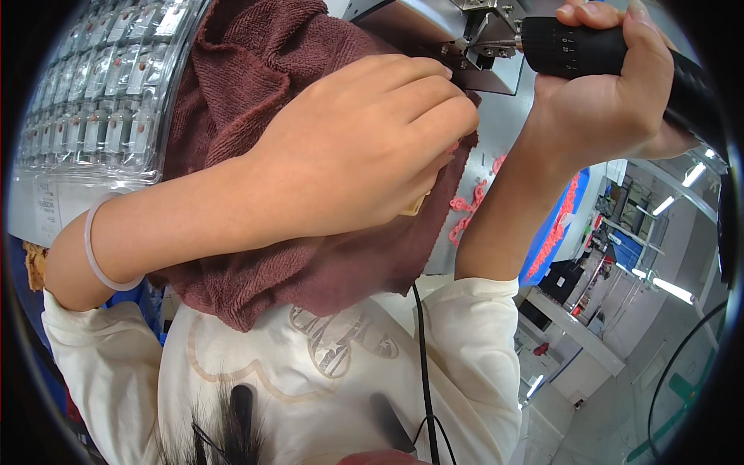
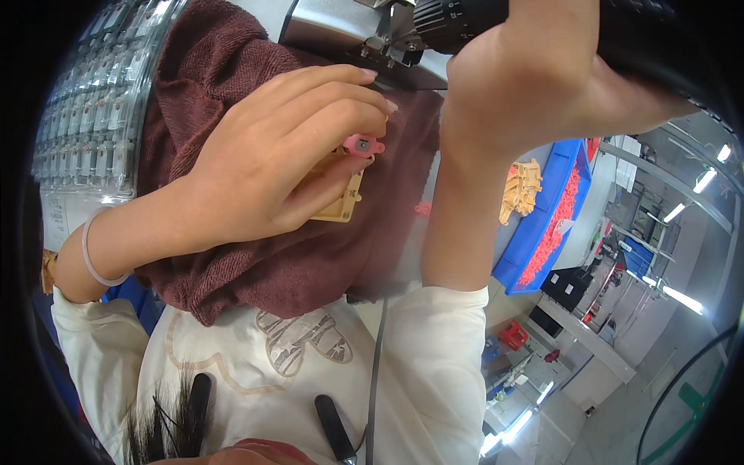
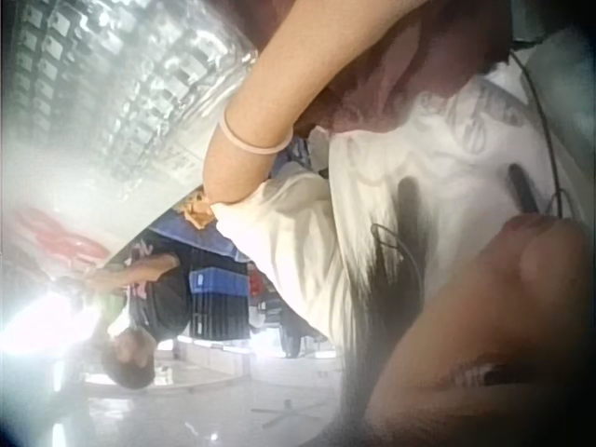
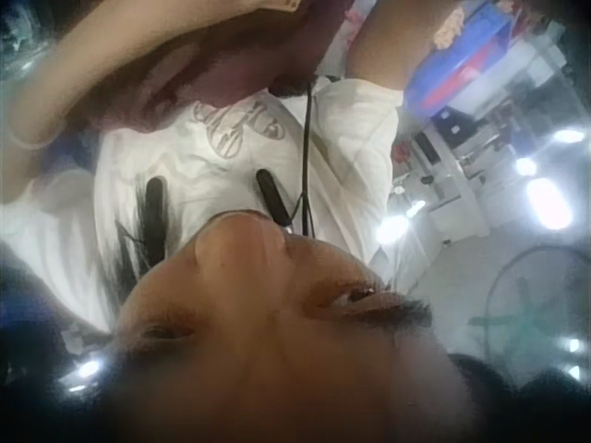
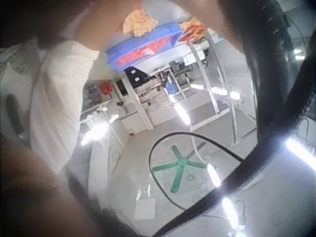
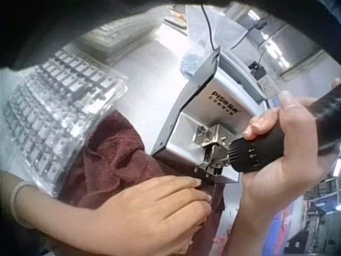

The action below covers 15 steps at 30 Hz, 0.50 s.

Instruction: Using a powered screwdriver to assemble small plastic internal components into a housing.

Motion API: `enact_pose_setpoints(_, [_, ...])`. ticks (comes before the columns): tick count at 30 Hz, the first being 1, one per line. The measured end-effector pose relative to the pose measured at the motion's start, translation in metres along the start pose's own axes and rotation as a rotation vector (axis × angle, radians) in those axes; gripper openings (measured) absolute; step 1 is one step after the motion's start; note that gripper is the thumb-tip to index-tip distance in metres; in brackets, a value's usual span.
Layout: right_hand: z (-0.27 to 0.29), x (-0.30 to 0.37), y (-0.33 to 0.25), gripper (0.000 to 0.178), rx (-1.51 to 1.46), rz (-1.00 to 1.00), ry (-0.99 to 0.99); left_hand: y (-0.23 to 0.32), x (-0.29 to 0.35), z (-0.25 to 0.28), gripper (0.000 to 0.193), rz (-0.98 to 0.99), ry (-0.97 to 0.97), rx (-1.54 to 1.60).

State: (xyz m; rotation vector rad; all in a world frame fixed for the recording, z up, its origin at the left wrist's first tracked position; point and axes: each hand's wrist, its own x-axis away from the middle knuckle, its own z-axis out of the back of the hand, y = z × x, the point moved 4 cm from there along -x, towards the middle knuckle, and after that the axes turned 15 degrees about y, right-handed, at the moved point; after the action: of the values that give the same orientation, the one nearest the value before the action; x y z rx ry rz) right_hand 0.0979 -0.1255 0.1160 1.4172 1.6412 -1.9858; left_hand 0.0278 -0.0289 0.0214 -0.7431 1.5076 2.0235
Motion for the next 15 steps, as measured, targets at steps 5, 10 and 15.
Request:
enact_pose_setpoints(5, [0.002, 0.006, -0.006, 0.008, 0.043, 0.031, -0.016, 0.0, 0.001, 0.002, 0.026, 0.025, -0.014, -0.005])
enact_pose_setpoints(10, [0.002, 0.001, -0.011, 0.007, 0.051, 0.025, -0.089, 0.002, -0.002, 0.003, 0.026, 0.015, -0.036, 0.008])
enact_pose_setpoints(15, [0.03, -0.023, 0.009, 0.018, -0.039, -0.014, -0.058, 0.0, -0.001, 0.004, 0.024, 0.035, -0.049, -0.002])
